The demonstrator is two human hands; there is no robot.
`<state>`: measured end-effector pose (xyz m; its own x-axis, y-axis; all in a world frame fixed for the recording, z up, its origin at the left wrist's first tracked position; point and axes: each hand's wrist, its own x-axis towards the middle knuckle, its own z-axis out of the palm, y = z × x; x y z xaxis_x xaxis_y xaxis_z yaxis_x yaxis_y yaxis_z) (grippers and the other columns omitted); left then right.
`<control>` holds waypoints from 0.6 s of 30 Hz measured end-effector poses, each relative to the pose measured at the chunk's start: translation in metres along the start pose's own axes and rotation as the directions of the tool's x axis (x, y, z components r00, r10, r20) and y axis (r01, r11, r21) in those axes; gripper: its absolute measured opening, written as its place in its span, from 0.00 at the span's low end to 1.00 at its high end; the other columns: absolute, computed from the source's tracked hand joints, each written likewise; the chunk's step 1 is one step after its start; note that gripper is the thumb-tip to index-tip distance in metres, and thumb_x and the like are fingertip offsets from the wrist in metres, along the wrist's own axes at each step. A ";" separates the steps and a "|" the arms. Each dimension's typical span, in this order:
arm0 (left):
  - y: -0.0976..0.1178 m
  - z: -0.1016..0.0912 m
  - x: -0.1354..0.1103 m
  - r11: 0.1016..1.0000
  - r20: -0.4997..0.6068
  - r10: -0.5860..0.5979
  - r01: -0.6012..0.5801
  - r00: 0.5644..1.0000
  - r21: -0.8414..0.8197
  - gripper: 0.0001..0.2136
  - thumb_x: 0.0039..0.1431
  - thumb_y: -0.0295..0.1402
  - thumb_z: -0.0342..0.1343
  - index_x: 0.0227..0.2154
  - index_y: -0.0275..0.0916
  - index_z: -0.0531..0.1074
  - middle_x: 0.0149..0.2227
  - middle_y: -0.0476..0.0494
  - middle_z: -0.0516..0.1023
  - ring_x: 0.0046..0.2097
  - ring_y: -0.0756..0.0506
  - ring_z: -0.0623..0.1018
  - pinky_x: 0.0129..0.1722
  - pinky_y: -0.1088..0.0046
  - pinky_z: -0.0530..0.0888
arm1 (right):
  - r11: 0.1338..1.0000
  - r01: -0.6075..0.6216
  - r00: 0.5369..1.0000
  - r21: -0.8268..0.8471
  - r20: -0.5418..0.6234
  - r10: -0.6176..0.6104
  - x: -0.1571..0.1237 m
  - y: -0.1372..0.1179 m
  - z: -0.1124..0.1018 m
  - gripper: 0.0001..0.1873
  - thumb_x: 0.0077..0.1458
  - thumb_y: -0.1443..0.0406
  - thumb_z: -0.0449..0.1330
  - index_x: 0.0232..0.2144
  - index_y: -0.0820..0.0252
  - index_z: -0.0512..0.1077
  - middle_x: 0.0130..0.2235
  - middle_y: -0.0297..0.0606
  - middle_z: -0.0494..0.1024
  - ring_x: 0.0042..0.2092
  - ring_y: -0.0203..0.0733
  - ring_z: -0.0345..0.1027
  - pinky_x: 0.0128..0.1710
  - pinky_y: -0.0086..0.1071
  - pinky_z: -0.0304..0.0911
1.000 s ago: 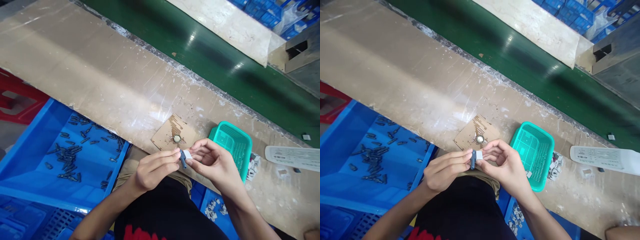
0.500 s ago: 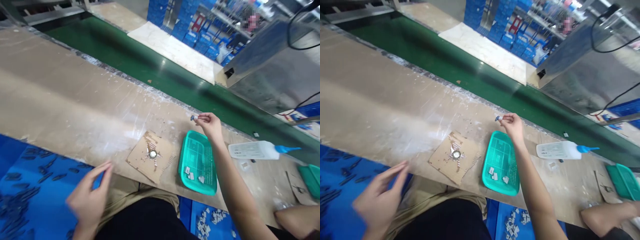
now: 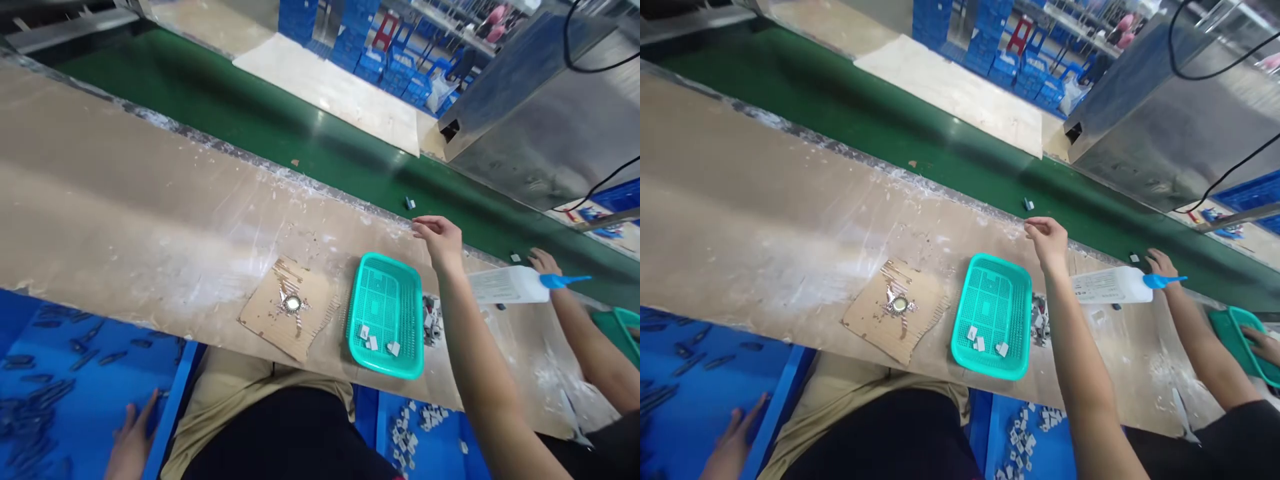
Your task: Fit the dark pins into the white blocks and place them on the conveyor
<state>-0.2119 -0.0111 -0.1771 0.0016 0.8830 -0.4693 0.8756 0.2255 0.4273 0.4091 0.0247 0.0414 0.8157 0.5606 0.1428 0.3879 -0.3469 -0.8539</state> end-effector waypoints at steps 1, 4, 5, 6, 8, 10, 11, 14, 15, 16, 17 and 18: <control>0.004 -0.001 -0.005 0.999 0.032 -0.045 0.044 0.998 0.029 0.24 0.52 0.42 0.47 0.48 0.32 0.70 0.51 0.23 0.71 0.59 0.24 0.63 0.50 0.44 0.67 | 1.000 0.024 0.993 -0.007 0.119 -0.023 -0.018 -0.004 -0.007 0.09 0.42 0.65 0.62 0.30 0.60 0.72 0.35 0.39 0.77 0.38 0.42 0.72 0.38 0.36 0.69; 0.019 -0.006 -0.006 0.988 0.121 -0.157 0.156 0.980 0.018 0.19 0.51 0.41 0.48 0.40 0.37 0.74 0.43 0.33 0.77 0.50 0.29 0.73 0.44 0.56 0.71 | 0.982 0.167 0.777 -0.088 0.625 -0.076 -0.077 -0.017 -0.024 0.13 0.48 0.60 0.63 0.36 0.59 0.72 0.37 0.39 0.77 0.37 0.42 0.72 0.40 0.38 0.68; 0.023 -0.007 -0.004 0.981 0.141 -0.190 0.194 0.972 -0.011 0.16 0.49 0.39 0.50 0.37 0.38 0.74 0.39 0.35 0.79 0.46 0.30 0.75 0.40 0.59 0.71 | 0.968 0.216 0.685 -0.130 0.727 -0.055 -0.096 -0.020 -0.028 0.13 0.49 0.59 0.62 0.38 0.58 0.72 0.37 0.39 0.77 0.37 0.42 0.72 0.39 0.38 0.68; 0.028 -0.008 0.000 0.973 0.154 -0.217 0.227 0.964 -0.044 0.13 0.47 0.37 0.51 0.34 0.39 0.74 0.34 0.38 0.79 0.43 0.31 0.76 0.37 0.62 0.71 | 0.948 0.265 0.612 -0.178 0.790 -0.023 -0.112 -0.021 -0.029 0.13 0.50 0.60 0.63 0.39 0.58 0.72 0.38 0.39 0.77 0.36 0.41 0.71 0.37 0.37 0.68; 0.038 -0.009 0.007 0.960 0.145 -0.248 0.263 0.958 -0.095 0.08 0.42 0.33 0.54 0.28 0.40 0.73 0.28 0.42 0.78 0.38 0.34 0.76 0.31 0.68 0.68 | 0.904 0.349 0.535 -0.246 0.845 0.024 -0.138 -0.018 -0.029 0.13 0.51 0.61 0.63 0.40 0.57 0.71 0.38 0.38 0.76 0.36 0.42 0.71 0.36 0.37 0.68; 0.048 -0.011 0.012 0.956 0.130 -0.254 0.270 0.958 -0.117 0.03 0.41 0.30 0.54 0.23 0.40 0.71 0.24 0.44 0.75 0.34 0.36 0.75 0.28 0.71 0.64 | 0.875 0.401 0.523 -0.271 0.852 0.024 -0.154 -0.009 -0.024 0.14 0.51 0.63 0.64 0.41 0.58 0.71 0.38 0.39 0.74 0.37 0.42 0.70 0.36 0.37 0.68; 0.053 -0.012 0.014 0.955 0.128 -0.253 0.269 0.959 -0.129 0.02 0.41 0.30 0.54 0.22 0.40 0.70 0.22 0.46 0.74 0.33 0.38 0.75 0.27 0.72 0.63 | 0.869 0.417 0.531 -0.267 0.847 0.006 -0.159 -0.003 -0.021 0.13 0.51 0.64 0.63 0.41 0.59 0.70 0.38 0.40 0.74 0.37 0.42 0.70 0.36 0.37 0.68; 0.064 -0.017 0.014 0.936 0.141 -0.262 0.287 0.955 -0.203 0.03 0.39 0.26 0.55 0.19 0.40 0.68 0.19 0.49 0.71 0.29 0.42 0.72 0.25 0.75 0.61 | 0.866 0.450 0.571 -0.219 0.816 -0.090 -0.167 0.011 -0.015 0.08 0.55 0.67 0.59 0.39 0.59 0.71 0.39 0.41 0.74 0.39 0.43 0.70 0.40 0.40 0.68; 0.067 -0.018 0.013 0.923 0.146 -0.276 0.304 0.950 -0.235 0.04 0.39 0.25 0.56 0.18 0.40 0.67 0.18 0.50 0.70 0.28 0.43 0.71 0.24 0.75 0.61 | 0.871 0.450 0.586 -0.198 0.801 -0.121 -0.169 0.014 -0.015 0.07 0.56 0.67 0.57 0.39 0.59 0.71 0.39 0.41 0.74 0.41 0.44 0.70 0.42 0.41 0.67; 0.069 -0.019 0.012 0.905 0.148 -0.299 0.329 0.943 -0.269 0.05 0.38 0.24 0.56 0.18 0.39 0.66 0.17 0.50 0.70 0.26 0.44 0.71 0.24 0.75 0.60 | 0.880 0.440 0.607 -0.180 0.782 -0.144 -0.170 0.015 -0.015 0.08 0.57 0.67 0.56 0.39 0.58 0.72 0.40 0.41 0.74 0.43 0.45 0.70 0.44 0.42 0.67; 0.070 -0.019 0.011 0.881 0.152 -0.328 0.360 0.933 -0.308 0.06 0.39 0.24 0.57 0.18 0.39 0.65 0.16 0.51 0.69 0.24 0.45 0.70 0.23 0.76 0.61 | 0.894 0.417 0.634 -0.163 0.757 -0.157 -0.171 0.015 -0.017 0.09 0.58 0.66 0.56 0.41 0.57 0.73 0.41 0.41 0.75 0.44 0.45 0.70 0.46 0.42 0.66; 0.072 -0.019 0.010 0.849 0.158 -0.360 0.393 0.920 -0.353 0.07 0.39 0.23 0.57 0.18 0.39 0.65 0.15 0.52 0.68 0.23 0.46 0.69 0.22 0.75 0.61 | 0.914 0.380 0.663 -0.144 0.732 -0.160 -0.171 0.014 -0.019 0.10 0.58 0.64 0.55 0.42 0.56 0.73 0.42 0.41 0.74 0.45 0.45 0.69 0.46 0.42 0.67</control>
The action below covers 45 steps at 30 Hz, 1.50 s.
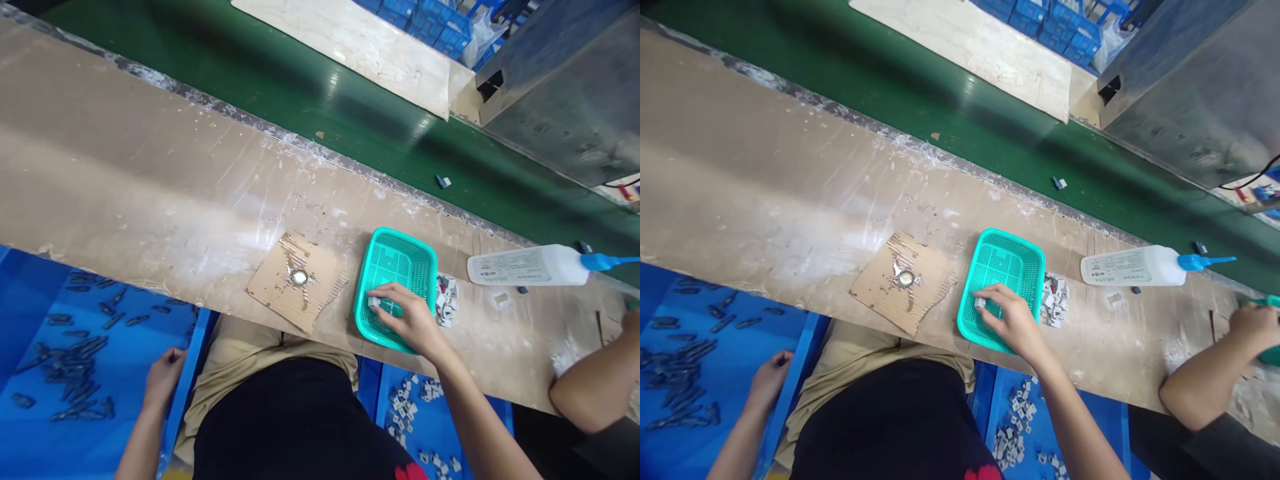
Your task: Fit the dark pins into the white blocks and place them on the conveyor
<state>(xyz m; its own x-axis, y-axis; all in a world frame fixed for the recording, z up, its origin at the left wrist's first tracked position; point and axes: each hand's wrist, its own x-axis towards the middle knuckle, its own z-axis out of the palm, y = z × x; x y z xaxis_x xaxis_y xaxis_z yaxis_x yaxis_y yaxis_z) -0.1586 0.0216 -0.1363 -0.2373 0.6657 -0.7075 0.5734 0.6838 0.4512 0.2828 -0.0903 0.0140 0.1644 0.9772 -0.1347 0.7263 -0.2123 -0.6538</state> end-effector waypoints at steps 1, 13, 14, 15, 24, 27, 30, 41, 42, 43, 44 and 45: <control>0.000 0.001 -0.001 0.998 -0.006 -0.035 0.035 0.999 -0.061 0.07 0.41 0.23 0.57 0.19 0.39 0.65 0.15 0.53 0.67 0.21 0.46 0.68 0.21 0.75 0.62 | 0.999 -0.017 0.999 0.051 -0.031 0.019 -0.001 -0.002 -0.002 0.12 0.58 0.63 0.56 0.44 0.54 0.73 0.43 0.41 0.74 0.45 0.45 0.69 0.45 0.42 0.67; 0.027 -0.023 -0.026 0.688 0.028 -0.160 0.132 0.987 -0.714 0.11 0.51 0.16 0.54 0.32 0.37 0.74 0.32 0.51 0.77 0.30 0.55 0.76 0.34 0.81 0.76 | 0.918 -0.006 0.979 0.396 -0.184 0.085 0.026 -0.039 -0.006 0.09 0.50 0.62 0.65 0.35 0.56 0.72 0.39 0.40 0.76 0.40 0.41 0.72 0.38 0.33 0.70; 0.032 -0.025 -0.031 0.654 0.032 -0.149 0.123 0.988 -0.747 0.10 0.53 0.17 0.53 0.32 0.37 0.75 0.32 0.51 0.78 0.30 0.54 0.76 0.34 0.80 0.77 | 0.937 0.015 0.984 0.350 -0.170 0.048 0.030 -0.042 -0.005 0.08 0.51 0.62 0.64 0.35 0.56 0.74 0.39 0.40 0.76 0.40 0.41 0.71 0.38 0.34 0.70; 0.038 -0.026 -0.037 0.616 0.038 -0.136 0.115 0.990 -0.779 0.10 0.54 0.18 0.53 0.31 0.36 0.76 0.31 0.49 0.78 0.31 0.53 0.77 0.34 0.79 0.77 | 0.953 0.040 0.989 0.299 -0.148 0.005 0.034 -0.047 -0.004 0.08 0.52 0.62 0.64 0.36 0.56 0.75 0.40 0.40 0.76 0.40 0.42 0.71 0.39 0.35 0.69; 0.084 -0.001 -0.092 0.366 0.373 0.118 0.309 0.920 -0.878 0.05 0.54 0.22 0.58 0.32 0.35 0.76 0.27 0.47 0.78 0.27 0.52 0.78 0.29 0.81 0.78 | 0.959 0.276 0.954 -0.056 0.138 -0.267 0.069 -0.082 0.019 0.18 0.61 0.63 0.52 0.53 0.51 0.68 0.45 0.41 0.72 0.47 0.44 0.68 0.45 0.38 0.66; 0.092 0.014 -0.102 0.349 0.473 0.263 0.374 0.841 -0.859 0.07 0.46 0.27 0.66 0.30 0.34 0.76 0.27 0.48 0.78 0.27 0.51 0.78 0.28 0.81 0.78 | 0.955 0.278 0.956 -0.107 0.128 -0.264 0.077 -0.084 0.031 0.20 0.59 0.63 0.54 0.54 0.53 0.64 0.43 0.41 0.74 0.43 0.43 0.71 0.43 0.38 0.68; 0.097 0.025 -0.108 0.374 0.538 0.371 0.408 0.757 -0.833 0.11 0.42 0.31 0.69 0.29 0.33 0.75 0.28 0.47 0.78 0.29 0.50 0.78 0.29 0.79 0.78 | 0.951 0.265 0.963 -0.160 0.095 -0.253 0.081 -0.086 0.039 0.21 0.55 0.63 0.57 0.51 0.56 0.61 0.41 0.40 0.75 0.38 0.42 0.72 0.39 0.36 0.70; 0.107 0.032 -0.114 0.414 0.570 0.407 0.412 0.714 -0.811 0.12 0.45 0.30 0.67 0.32 0.31 0.73 0.29 0.44 0.79 0.33 0.47 0.80 0.35 0.75 0.79 | 0.849 0.414 0.910 -0.328 0.171 -0.378 0.087 -0.087 0.051 0.12 0.58 0.66 0.52 0.45 0.56 0.59 0.45 0.45 0.75 0.40 0.44 0.72 0.37 0.37 0.71; 0.107 0.032 -0.113 0.412 0.568 0.406 0.411 0.716 -0.813 0.12 0.45 0.29 0.67 0.32 0.31 0.73 0.29 0.44 0.79 0.33 0.47 0.80 0.35 0.75 0.79 | 0.843 0.426 0.904 -0.329 0.180 -0.387 0.087 -0.086 0.052 0.12 0.58 0.67 0.52 0.45 0.57 0.59 0.45 0.46 0.75 0.43 0.46 0.72 0.38 0.38 0.71; 0.108 0.032 -0.113 0.409 0.566 0.405 0.412 0.717 -0.814 0.11 0.46 0.29 0.66 0.33 0.32 0.73 0.29 0.44 0.79 0.33 0.47 0.80 0.35 0.75 0.79 | 0.837 0.438 0.898 -0.329 0.190 -0.396 0.087 -0.086 0.053 0.12 0.58 0.67 0.51 0.45 0.57 0.59 0.45 0.47 0.75 0.45 0.47 0.72 0.39 0.39 0.72; 0.108 0.032 -0.112 0.403 0.564 0.404 0.413 0.720 -0.816 0.11 0.46 0.29 0.66 0.33 0.32 0.73 0.29 0.44 0.79 0.33 0.47 0.80 0.35 0.75 0.79 | 0.832 0.450 0.893 -0.326 0.200 -0.404 0.088 -0.085 0.054 0.12 0.58 0.67 0.51 0.46 0.57 0.59 0.45 0.48 0.74 0.46 0.47 0.72 0.40 0.40 0.72; 0.108 0.031 -0.111 0.400 0.563 0.403 0.414 0.722 -0.818 0.11 0.46 0.28 0.66 0.33 0.32 0.73 0.29 0.45 0.78 0.33 0.47 0.80 0.35 0.75 0.79 | 0.828 0.458 0.888 -0.322 0.209 -0.410 0.088 -0.084 0.055 0.12 0.58 0.67 0.51 0.46 0.58 0.60 0.46 0.48 0.74 0.47 0.47 0.72 0.41 0.40 0.72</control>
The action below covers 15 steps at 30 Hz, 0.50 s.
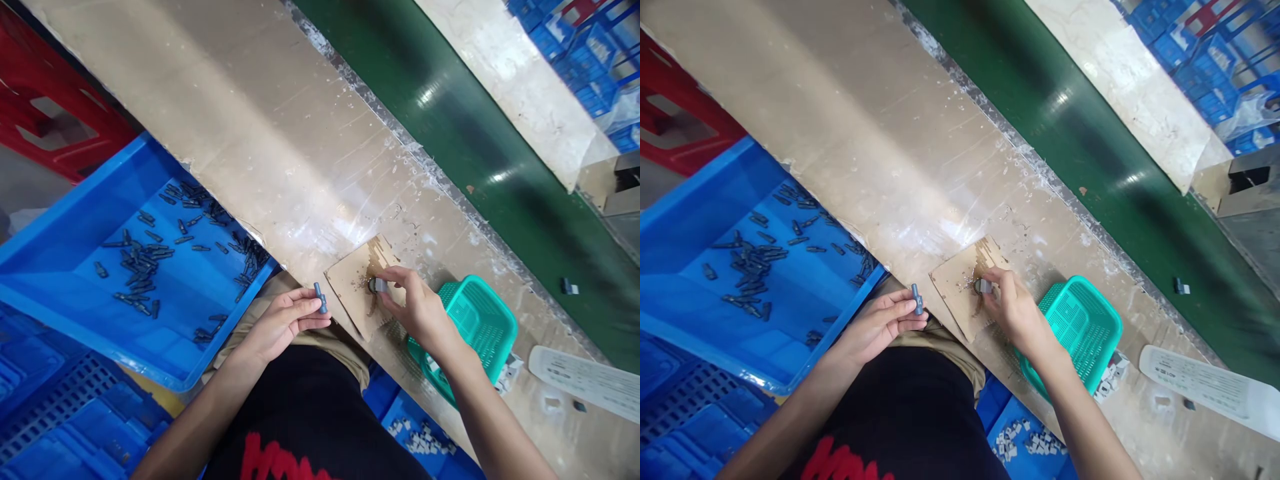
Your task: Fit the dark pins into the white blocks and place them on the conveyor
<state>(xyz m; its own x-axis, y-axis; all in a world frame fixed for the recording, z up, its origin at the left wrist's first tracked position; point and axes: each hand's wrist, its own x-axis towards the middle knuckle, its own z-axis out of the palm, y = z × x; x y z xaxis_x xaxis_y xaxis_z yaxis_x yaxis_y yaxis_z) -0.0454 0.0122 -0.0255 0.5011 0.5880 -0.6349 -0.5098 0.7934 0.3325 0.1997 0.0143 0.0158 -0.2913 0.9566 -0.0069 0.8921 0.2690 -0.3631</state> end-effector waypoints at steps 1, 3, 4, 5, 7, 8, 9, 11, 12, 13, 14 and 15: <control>0.001 0.000 0.000 1.000 0.000 0.001 -0.001 1.000 -0.001 0.11 0.47 0.28 0.65 0.33 0.32 0.72 0.29 0.45 0.78 0.33 0.48 0.80 0.35 0.75 0.79 | 1.000 0.006 1.000 0.004 0.007 -0.006 0.000 0.001 0.001 0.12 0.58 0.68 0.51 0.46 0.58 0.60 0.46 0.49 0.74 0.48 0.47 0.71 0.42 0.40 0.72; 0.001 0.001 0.001 1.000 0.009 0.002 -0.003 1.000 0.010 0.10 0.47 0.27 0.65 0.33 0.32 0.72 0.29 0.46 0.78 0.33 0.48 0.80 0.36 0.74 0.79 | 1.000 0.003 1.000 0.019 0.028 -0.004 0.000 0.002 0.002 0.12 0.59 0.68 0.51 0.46 0.58 0.60 0.47 0.49 0.73 0.48 0.47 0.71 0.43 0.41 0.72; 0.001 0.002 0.001 1.000 0.020 0.004 -0.005 1.000 0.027 0.10 0.47 0.27 0.65 0.33 0.32 0.72 0.29 0.46 0.78 0.34 0.47 0.80 0.37 0.74 0.79 | 1.000 0.000 0.999 0.030 0.035 -0.001 0.001 0.001 0.002 0.13 0.59 0.67 0.51 0.47 0.58 0.61 0.48 0.49 0.73 0.49 0.47 0.71 0.44 0.42 0.71; 0.000 0.003 0.001 0.999 0.030 0.015 -0.017 0.999 0.050 0.10 0.48 0.28 0.65 0.32 0.32 0.72 0.29 0.46 0.78 0.34 0.47 0.80 0.38 0.73 0.79 | 0.999 -0.006 0.999 0.042 0.036 0.004 0.000 0.001 0.001 0.13 0.59 0.67 0.51 0.47 0.58 0.61 0.48 0.49 0.73 0.49 0.47 0.71 0.45 0.43 0.71; -0.005 0.006 0.001 0.988 0.021 0.102 -0.104 0.995 0.118 0.09 0.47 0.28 0.65 0.31 0.32 0.72 0.30 0.46 0.78 0.35 0.45 0.80 0.40 0.70 0.80 | 0.996 -0.036 0.999 0.080 0.024 0.034 -0.001 -0.002 -0.003 0.12 0.59 0.65 0.52 0.46 0.57 0.61 0.48 0.47 0.74 0.49 0.47 0.71 0.45 0.43 0.71; -0.007 0.008 0.000 0.967 0.002 0.189 -0.186 0.982 0.173 0.09 0.47 0.29 0.65 0.30 0.33 0.72 0.30 0.46 0.78 0.36 0.45 0.80 0.41 0.69 0.80 | 0.992 -0.066 0.998 0.107 0.003 0.066 -0.001 -0.005 -0.007 0.13 0.58 0.65 0.54 0.46 0.57 0.61 0.47 0.46 0.75 0.48 0.47 0.72 0.45 0.43 0.71; -0.010 0.010 0.000 0.923 -0.018 0.308 -0.294 0.951 0.250 0.08 0.47 0.28 0.65 0.29 0.34 0.72 0.31 0.46 0.79 0.37 0.45 0.80 0.41 0.68 0.80 | 0.983 -0.106 0.994 0.149 -0.024 0.110 -0.003 -0.009 -0.010 0.14 0.57 0.64 0.57 0.46 0.56 0.61 0.45 0.44 0.76 0.47 0.47 0.72 0.45 0.42 0.71; -0.015 0.015 -0.001 0.706 0.024 0.593 -0.534 0.805 0.465 0.06 0.48 0.26 0.64 0.29 0.36 0.73 0.34 0.46 0.80 0.40 0.45 0.80 0.42 0.70 0.79 | 0.933 -0.189 0.970 0.306 -0.089 0.225 -0.006 -0.020 -0.018 0.18 0.53 0.63 0.62 0.44 0.54 0.61 0.41 0.41 0.78 0.46 0.47 0.73 0.47 0.42 0.70; -0.017 0.018 -0.002 0.531 0.112 0.714 -0.638 0.691 0.557 0.06 0.48 0.24 0.63 0.29 0.37 0.74 0.36 0.45 0.81 0.41 0.45 0.80 0.42 0.71 0.79 | 0.884 -0.213 0.953 0.417 -0.111 0.282 -0.008 -0.026 -0.022 0.20 0.51 0.63 0.64 0.43 0.54 0.61 0.40 0.40 0.79 0.46 0.47 0.73 0.47 0.42 0.70; -0.018 0.020 -0.003 0.340 0.228 0.790 -0.716 0.569 0.609 0.07 0.48 0.21 0.63 0.29 0.38 0.75 0.37 0.45 0.81 0.42 0.45 0.80 0.42 0.71 0.79 | 0.818 -0.222 0.936 0.531 -0.119 0.332 -0.009 -0.033 -0.026 0.20 0.49 0.63 0.66 0.42 0.53 0.61 0.39 0.39 0.79 0.45 0.46 0.74 0.46 0.42 0.71; -0.018 0.023 -0.003 0.167 0.342 0.823 -0.769 0.454 0.618 0.09 0.48 0.19 0.62 0.30 0.39 0.75 0.39 0.45 0.81 0.42 0.45 0.80 0.43 0.71 0.79 | 0.743 -0.224 0.923 0.631 -0.108 0.370 -0.011 -0.040 -0.030 0.20 0.48 0.63 0.66 0.40 0.53 0.61 0.38 0.39 0.80 0.44 0.46 0.74 0.45 0.41 0.72; -0.018 0.025 -0.003 0.033 0.437 0.825 -0.803 0.358 0.595 0.11 0.48 0.18 0.61 0.32 0.40 0.75 0.40 0.46 0.81 0.43 0.45 0.80 0.43 0.70 0.80 | 0.670 -0.226 0.913 0.707 -0.086 0.399 -0.012 -0.047 -0.034 0.20 0.48 0.64 0.67 0.39 0.53 0.61 0.37 0.39 0.80 0.42 0.45 0.75 0.43 0.39 0.73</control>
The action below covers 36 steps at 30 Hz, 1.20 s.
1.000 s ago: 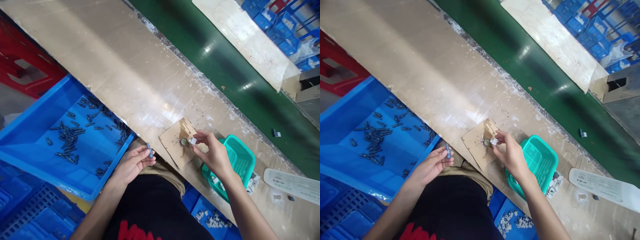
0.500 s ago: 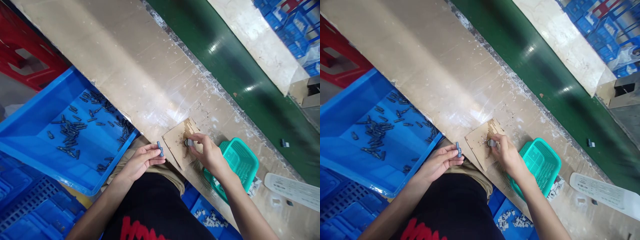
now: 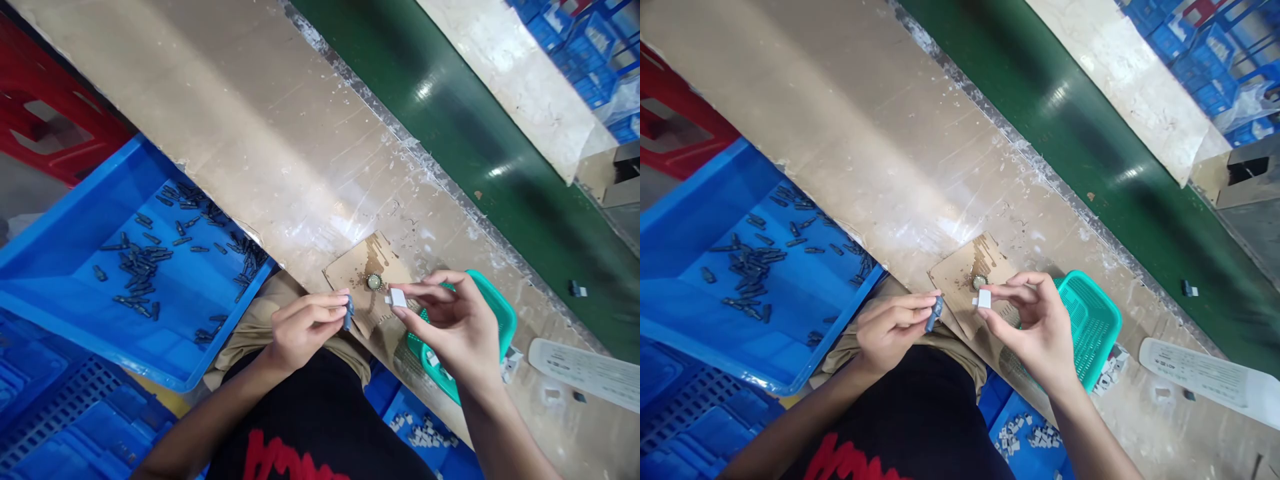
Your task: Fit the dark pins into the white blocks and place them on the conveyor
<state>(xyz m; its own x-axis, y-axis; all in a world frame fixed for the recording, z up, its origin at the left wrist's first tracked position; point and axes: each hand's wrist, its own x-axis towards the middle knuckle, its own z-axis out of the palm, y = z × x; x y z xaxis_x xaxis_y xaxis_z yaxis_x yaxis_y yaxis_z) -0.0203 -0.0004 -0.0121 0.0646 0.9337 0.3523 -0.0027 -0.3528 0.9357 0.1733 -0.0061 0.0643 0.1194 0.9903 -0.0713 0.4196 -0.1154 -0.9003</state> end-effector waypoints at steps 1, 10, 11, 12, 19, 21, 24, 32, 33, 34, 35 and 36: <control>0.002 0.001 0.001 0.995 0.019 0.097 -0.098 0.995 0.013 0.14 0.48 0.17 0.61 0.35 0.40 0.75 0.41 0.46 0.81 0.44 0.44 0.79 0.43 0.69 0.80 | 0.997 -0.031 1.000 0.067 0.002 0.031 -0.003 -0.006 0.001 0.20 0.47 0.64 0.67 0.38 0.53 0.60 0.37 0.39 0.80 0.41 0.45 0.76 0.41 0.38 0.74; 0.005 0.005 0.008 0.938 0.095 0.343 -0.345 0.935 0.010 0.26 0.47 0.16 0.62 0.49 0.41 0.70 0.43 0.45 0.80 0.48 0.41 0.77 0.43 0.68 0.81 | 0.986 -0.066 0.997 0.156 0.036 0.061 -0.018 -0.025 0.006 0.21 0.46 0.65 0.68 0.35 0.52 0.58 0.36 0.37 0.80 0.38 0.44 0.77 0.38 0.36 0.76; 0.005 0.005 0.008 0.933 0.107 0.356 -0.360 0.928 0.012 0.26 0.46 0.16 0.62 0.49 0.40 0.70 0.43 0.44 0.80 0.48 0.41 0.77 0.43 0.68 0.81 | 0.984 -0.067 0.997 0.162 0.047 0.060 -0.019 -0.024 0.006 0.21 0.46 0.65 0.68 0.35 0.52 0.58 0.36 0.37 0.80 0.38 0.44 0.77 0.39 0.36 0.76; 0.005 0.004 0.008 0.927 0.125 0.371 -0.375 0.920 0.011 0.25 0.45 0.16 0.62 0.48 0.38 0.71 0.43 0.43 0.80 0.49 0.41 0.77 0.43 0.68 0.81 | 0.983 -0.067 0.997 0.169 0.057 0.059 -0.019 -0.023 0.006 0.22 0.46 0.66 0.68 0.35 0.52 0.58 0.36 0.36 0.80 0.38 0.44 0.76 0.39 0.35 0.76; 0.011 -0.002 0.006 0.938 0.266 0.330 -0.346 0.906 0.011 0.24 0.48 0.17 0.60 0.49 0.39 0.70 0.44 0.45 0.79 0.49 0.43 0.77 0.46 0.71 0.79 | 0.985 -0.096 0.985 0.142 0.154 0.073 -0.016 -0.018 0.002 0.22 0.46 0.69 0.68 0.35 0.52 0.58 0.36 0.35 0.80 0.39 0.41 0.76 0.39 0.33 0.74; 0.011 -0.001 0.006 0.950 0.282 0.296 -0.313 0.913 0.016 0.22 0.51 0.18 0.59 0.49 0.42 0.71 0.44 0.47 0.79 0.48 0.43 0.77 0.47 0.72 0.79 | 0.984 -0.112 0.981 0.136 0.170 0.088 -0.016 -0.017 0.001 0.21 0.46 0.68 0.68 0.35 0.53 0.58 0.36 0.36 0.80 0.39 0.42 0.76 0.38 0.33 0.74; 0.005 0.007 0.010 0.973 0.284 0.228 -0.232 0.931 -0.021 0.18 0.53 0.20 0.58 0.46 0.44 0.73 0.45 0.50 0.78 0.48 0.44 0.77 0.47 0.71 0.79 | 0.983 -0.102 0.983 0.155 0.167 0.076 -0.013 -0.011 0.002 0.20 0.47 0.67 0.67 0.35 0.53 0.58 0.36 0.36 0.80 0.40 0.42 0.76 0.40 0.33 0.73; -0.019 -0.022 0.030 0.841 0.123 0.312 -0.334 0.942 0.425 0.19 0.50 0.17 0.58 0.41 0.45 0.77 0.40 0.50 0.81 0.40 0.47 0.80 0.44 0.75 0.76 | 0.988 -0.091 0.911 -0.124 -0.411 0.032 0.057 0.054 -0.071 0.23 0.39 0.59 0.70 0.32 0.56 0.61 0.33 0.38 0.80 0.37 0.45 0.76 0.35 0.35 0.71; -0.025 -0.038 0.029 0.799 0.028 0.302 -0.269 0.953 0.539 0.17 0.48 0.18 0.60 0.39 0.45 0.78 0.38 0.51 0.82 0.38 0.48 0.80 0.42 0.77 0.76 | 0.978 -0.129 0.844 -0.165 -0.536 0.021 0.071 0.066 -0.093 0.24 0.36 0.60 0.71 0.31 0.57 0.61 0.32 0.38 0.79 0.38 0.46 0.76 0.37 0.37 0.70; -0.031 -0.056 0.027 0.761 -0.069 0.271 -0.170 0.960 0.627 0.15 0.49 0.21 0.61 0.37 0.45 0.78 0.37 0.50 0.82 0.38 0.48 0.80 0.40 0.77 0.75 | 0.949 -0.227 0.755 -0.217 -0.654 0.031 0.085 0.078 -0.115 0.23 0.34 0.61 0.71 0.30 0.57 0.63 0.30 0.37 0.79 0.38 0.47 0.76 0.39 0.38 0.70; -0.040 -0.075 0.023 0.725 -0.173 0.289 -0.097 0.942 0.681 0.10 0.48 0.25 0.63 0.34 0.45 0.79 0.35 0.49 0.82 0.36 0.47 0.80 0.39 0.75 0.75 | 0.908 -0.331 0.675 -0.255 -0.736 0.039 0.098 0.090 -0.137 0.21 0.33 0.63 0.71 0.28 0.58 0.64 0.29 0.36 0.78 0.38 0.47 0.75 0.42 0.39 0.69; -0.049 -0.095 0.017 0.718 -0.235 0.245 -0.013 0.941 0.696 0.04 0.50 0.31 0.62 0.30 0.43 0.79 0.34 0.47 0.82 0.36 0.45 0.80 0.41 0.71 0.75 | 0.896 -0.364 0.630 -0.252 -0.775 0.038 0.109 0.101 -0.158 0.20 0.33 0.65 0.71 0.27 0.58 0.64 0.28 0.36 0.77 0.38 0.48 0.75 0.44 0.41 0.68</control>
<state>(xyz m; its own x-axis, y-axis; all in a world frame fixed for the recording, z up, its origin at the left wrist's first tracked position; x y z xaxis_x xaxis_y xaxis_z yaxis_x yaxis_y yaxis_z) -0.1137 0.0390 -0.0501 -0.1745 0.8061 0.5655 0.6913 -0.3087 0.6533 0.3708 0.0777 0.0339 0.7889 0.5596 0.2539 0.5597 -0.4838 -0.6728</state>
